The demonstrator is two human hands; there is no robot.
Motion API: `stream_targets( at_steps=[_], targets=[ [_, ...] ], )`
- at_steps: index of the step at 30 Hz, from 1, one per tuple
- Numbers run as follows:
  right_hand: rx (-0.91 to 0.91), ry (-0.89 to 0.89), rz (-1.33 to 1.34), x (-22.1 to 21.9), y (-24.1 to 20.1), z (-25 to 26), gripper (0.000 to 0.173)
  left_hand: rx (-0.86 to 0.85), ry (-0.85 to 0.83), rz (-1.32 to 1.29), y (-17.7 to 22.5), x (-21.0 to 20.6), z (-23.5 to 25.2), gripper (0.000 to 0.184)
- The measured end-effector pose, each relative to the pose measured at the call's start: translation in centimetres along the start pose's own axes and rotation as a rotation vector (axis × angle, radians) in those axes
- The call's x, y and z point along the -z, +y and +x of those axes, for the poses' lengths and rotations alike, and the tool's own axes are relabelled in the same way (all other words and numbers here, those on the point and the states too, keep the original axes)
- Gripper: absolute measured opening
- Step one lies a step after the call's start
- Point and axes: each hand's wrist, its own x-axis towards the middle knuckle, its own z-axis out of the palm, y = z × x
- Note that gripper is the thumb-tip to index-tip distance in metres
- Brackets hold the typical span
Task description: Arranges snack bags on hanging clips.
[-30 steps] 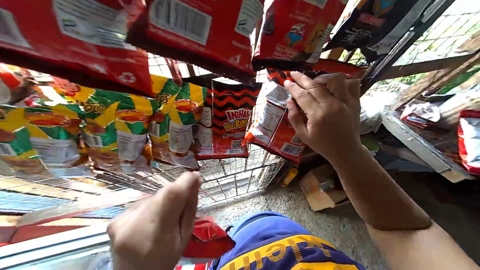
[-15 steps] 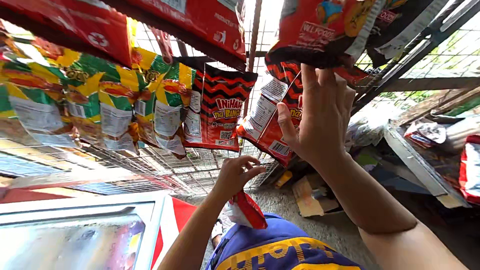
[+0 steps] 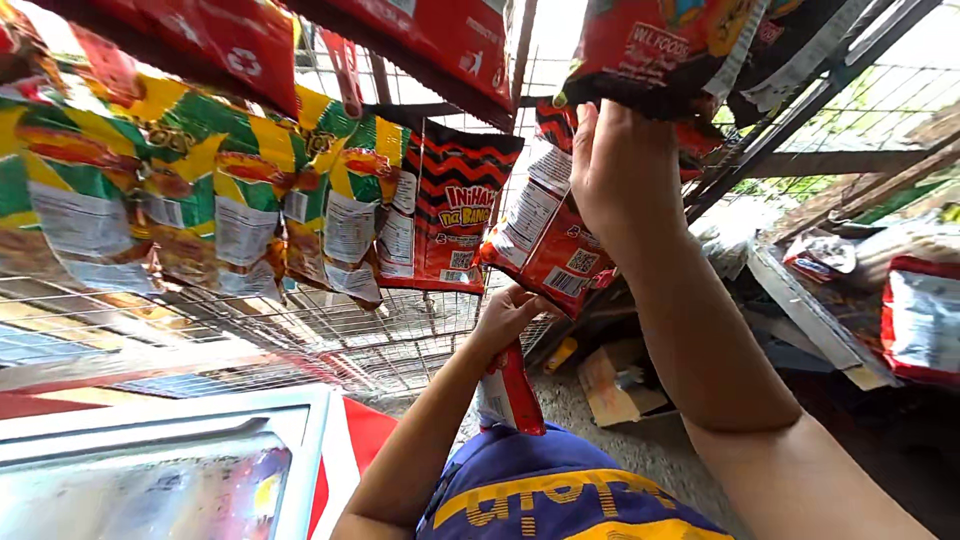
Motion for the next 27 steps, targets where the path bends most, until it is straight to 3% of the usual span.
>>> stream_targets(
  at_steps=[9,16,20,27],
  targets=[
    [-0.047,0.186,-0.008,-0.5,0.1,1.1,0.030,0.079,0.063,-0.199,0.4,-0.5,1.1,0.014],
    [-0.076,0.091,0.241,-0.5,0.7,1.4,0.032,0.018,0.025,-0.345,-0.1,-0.7,1.6,0.042],
    [-0.009,0.128,0.292,-0.9,1.5,1.7,0.035,0.028,0.026,-0.363,0.2,-1.1,1.5,0.024],
    [0.020,0.184,0.241,-0.4,1.3,1.3,0.031,0.021,0.007,-0.389,-0.7,-1.3,1.5,0.019]
  ],
)
